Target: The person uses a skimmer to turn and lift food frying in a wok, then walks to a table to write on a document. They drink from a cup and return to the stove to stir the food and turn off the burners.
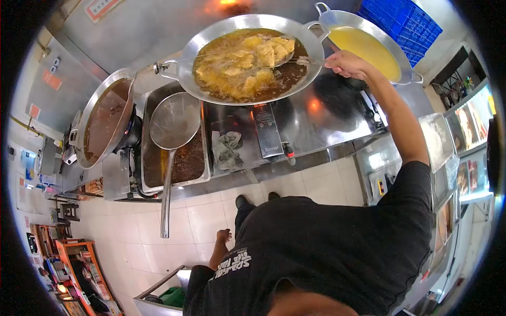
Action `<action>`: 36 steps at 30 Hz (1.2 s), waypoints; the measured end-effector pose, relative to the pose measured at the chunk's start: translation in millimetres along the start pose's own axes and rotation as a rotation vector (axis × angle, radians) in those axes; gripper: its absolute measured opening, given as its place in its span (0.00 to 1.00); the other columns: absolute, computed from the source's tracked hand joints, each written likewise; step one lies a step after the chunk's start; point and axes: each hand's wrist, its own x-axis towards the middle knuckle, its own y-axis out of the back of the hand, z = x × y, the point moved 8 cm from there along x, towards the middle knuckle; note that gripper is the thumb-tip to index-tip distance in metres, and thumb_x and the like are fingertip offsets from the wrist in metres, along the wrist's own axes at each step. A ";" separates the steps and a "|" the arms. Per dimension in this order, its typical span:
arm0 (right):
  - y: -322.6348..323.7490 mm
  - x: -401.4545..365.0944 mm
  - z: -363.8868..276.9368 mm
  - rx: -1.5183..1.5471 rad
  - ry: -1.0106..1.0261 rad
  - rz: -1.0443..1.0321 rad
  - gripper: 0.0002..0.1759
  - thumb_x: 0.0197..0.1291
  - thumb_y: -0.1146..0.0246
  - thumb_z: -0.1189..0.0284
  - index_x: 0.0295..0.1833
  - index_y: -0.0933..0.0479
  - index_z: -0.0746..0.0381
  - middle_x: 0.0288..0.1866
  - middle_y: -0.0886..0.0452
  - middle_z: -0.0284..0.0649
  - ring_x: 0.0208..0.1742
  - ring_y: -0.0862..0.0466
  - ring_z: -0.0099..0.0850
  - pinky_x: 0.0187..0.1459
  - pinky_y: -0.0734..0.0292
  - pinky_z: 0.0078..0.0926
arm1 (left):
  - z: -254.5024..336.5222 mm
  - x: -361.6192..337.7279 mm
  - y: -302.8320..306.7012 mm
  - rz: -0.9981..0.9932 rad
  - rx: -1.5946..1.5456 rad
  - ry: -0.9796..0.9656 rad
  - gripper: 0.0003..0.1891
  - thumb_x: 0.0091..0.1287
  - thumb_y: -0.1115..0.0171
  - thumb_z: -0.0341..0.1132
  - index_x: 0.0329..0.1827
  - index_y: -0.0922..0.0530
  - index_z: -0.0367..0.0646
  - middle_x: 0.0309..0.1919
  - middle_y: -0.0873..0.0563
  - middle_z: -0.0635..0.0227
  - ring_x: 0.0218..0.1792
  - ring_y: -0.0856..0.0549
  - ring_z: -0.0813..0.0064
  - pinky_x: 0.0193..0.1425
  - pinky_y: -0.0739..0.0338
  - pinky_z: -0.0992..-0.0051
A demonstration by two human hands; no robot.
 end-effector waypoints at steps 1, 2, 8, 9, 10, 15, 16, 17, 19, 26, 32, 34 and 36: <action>4.3 -2.4 1.6 -0.004 0.000 0.002 0.07 0.57 0.42 0.71 0.37 0.29 0.63 0.15 0.37 0.26 0.11 0.42 0.14 0.13 0.51 0.14 | 7.4 -2.9 2.6 0.033 0.132 -0.089 0.10 0.64 0.51 0.38 0.34 0.23 0.45 0.20 0.22 0.68 0.18 0.24 0.74 0.18 0.37 0.76; 8.0 -3.8 3.5 -0.007 0.001 0.003 0.11 0.58 0.42 0.71 0.44 0.27 0.65 0.15 0.37 0.26 0.11 0.42 0.14 0.12 0.50 0.12 | 14.6 -7.0 4.5 0.066 0.264 -0.178 0.10 0.64 0.51 0.38 0.36 0.22 0.45 0.21 0.21 0.68 0.18 0.24 0.74 0.17 0.37 0.76; 24.2 -0.2 1.8 -0.268 0.047 0.080 0.11 0.58 0.43 0.71 0.43 0.26 0.66 0.16 0.36 0.27 0.13 0.41 0.15 0.13 0.50 0.14 | 27.1 -10.6 14.7 0.225 0.153 0.041 0.14 0.65 0.54 0.38 0.44 0.22 0.44 0.24 0.18 0.67 0.20 0.20 0.76 0.17 0.30 0.74; 26.0 1.8 -0.4 -0.312 0.061 0.097 0.11 0.57 0.43 0.71 0.42 0.25 0.67 0.16 0.35 0.28 0.13 0.39 0.16 0.14 0.48 0.15 | 33.9 -7.8 15.2 0.221 0.122 0.049 0.13 0.65 0.55 0.37 0.43 0.21 0.44 0.26 0.17 0.67 0.22 0.19 0.76 0.18 0.28 0.75; 27.2 5.0 -2.5 -0.355 0.074 0.113 0.11 0.57 0.42 0.71 0.42 0.25 0.67 0.16 0.34 0.28 0.14 0.38 0.16 0.14 0.46 0.17 | 42.3 -4.2 16.9 0.218 0.127 0.004 0.13 0.64 0.55 0.36 0.42 0.21 0.43 0.26 0.17 0.67 0.22 0.19 0.76 0.18 0.28 0.74; 32.2 19.5 -16.8 -0.712 0.201 0.186 0.12 0.55 0.41 0.69 0.38 0.23 0.67 0.19 0.28 0.33 0.18 0.30 0.22 0.21 0.36 0.23 | 87.8 -9.4 12.4 0.210 0.144 -0.194 0.10 0.62 0.52 0.33 0.34 0.21 0.42 0.24 0.17 0.67 0.23 0.18 0.77 0.20 0.26 0.73; 28.5 16.7 -24.5 -0.795 0.208 0.189 0.12 0.54 0.41 0.68 0.38 0.23 0.67 0.20 0.27 0.35 0.20 0.28 0.24 0.23 0.34 0.25 | 100.9 -10.1 7.6 0.171 0.469 -0.400 0.08 0.61 0.50 0.35 0.34 0.23 0.44 0.24 0.19 0.68 0.24 0.19 0.75 0.21 0.28 0.72; 25.3 15.0 -28.3 -0.878 0.214 0.191 0.13 0.54 0.41 0.68 0.38 0.23 0.67 0.20 0.25 0.37 0.21 0.26 0.26 0.25 0.32 0.27 | 103.6 -4.0 4.9 0.124 0.796 -0.603 0.07 0.61 0.48 0.38 0.34 0.24 0.46 0.24 0.20 0.68 0.25 0.19 0.74 0.21 0.30 0.71; 20.2 13.2 -33.9 -1.014 0.355 0.248 0.13 0.53 0.40 0.68 0.40 0.23 0.66 0.23 0.23 0.41 0.25 0.23 0.32 0.29 0.30 0.31 | 93.6 4.2 1.7 0.105 1.033 -0.718 0.07 0.60 0.47 0.38 0.35 0.25 0.46 0.24 0.20 0.68 0.25 0.20 0.74 0.23 0.31 0.70; -1.8 -0.7 -32.7 -1.208 0.442 0.402 0.12 0.52 0.40 0.69 0.42 0.24 0.64 0.31 0.20 0.48 0.36 0.20 0.48 0.41 0.26 0.41 | 26.7 -5.1 13.5 0.128 0.073 0.027 0.10 0.63 0.51 0.34 0.40 0.22 0.44 0.25 0.19 0.67 0.23 0.21 0.74 0.22 0.30 0.71; -23.7 -33.0 -40.5 -1.265 0.384 0.509 0.08 0.50 0.41 0.73 0.33 0.24 0.67 0.29 0.20 0.53 0.35 0.19 0.48 0.39 0.24 0.41 | 59.5 -28.9 -1.9 0.124 0.901 -0.429 0.09 0.62 0.48 0.36 0.37 0.22 0.43 0.24 0.19 0.68 0.21 0.21 0.74 0.21 0.32 0.72; -27.8 -39.6 -40.1 -1.333 0.376 0.527 0.08 0.48 0.41 0.74 0.34 0.24 0.66 0.28 0.20 0.52 0.33 0.18 0.47 0.36 0.23 0.41 | 78.5 -45.9 -12.1 0.145 1.034 -0.487 0.08 0.62 0.48 0.37 0.36 0.23 0.43 0.24 0.20 0.68 0.21 0.21 0.74 0.20 0.33 0.72; -32.3 -48.6 -41.7 -1.369 0.385 0.543 0.08 0.47 0.42 0.75 0.35 0.24 0.66 0.26 0.20 0.51 0.31 0.18 0.47 0.34 0.23 0.41 | 74.7 -29.9 -4.6 0.140 0.737 -0.274 0.08 0.61 0.47 0.36 0.33 0.23 0.43 0.24 0.19 0.69 0.21 0.21 0.75 0.20 0.31 0.72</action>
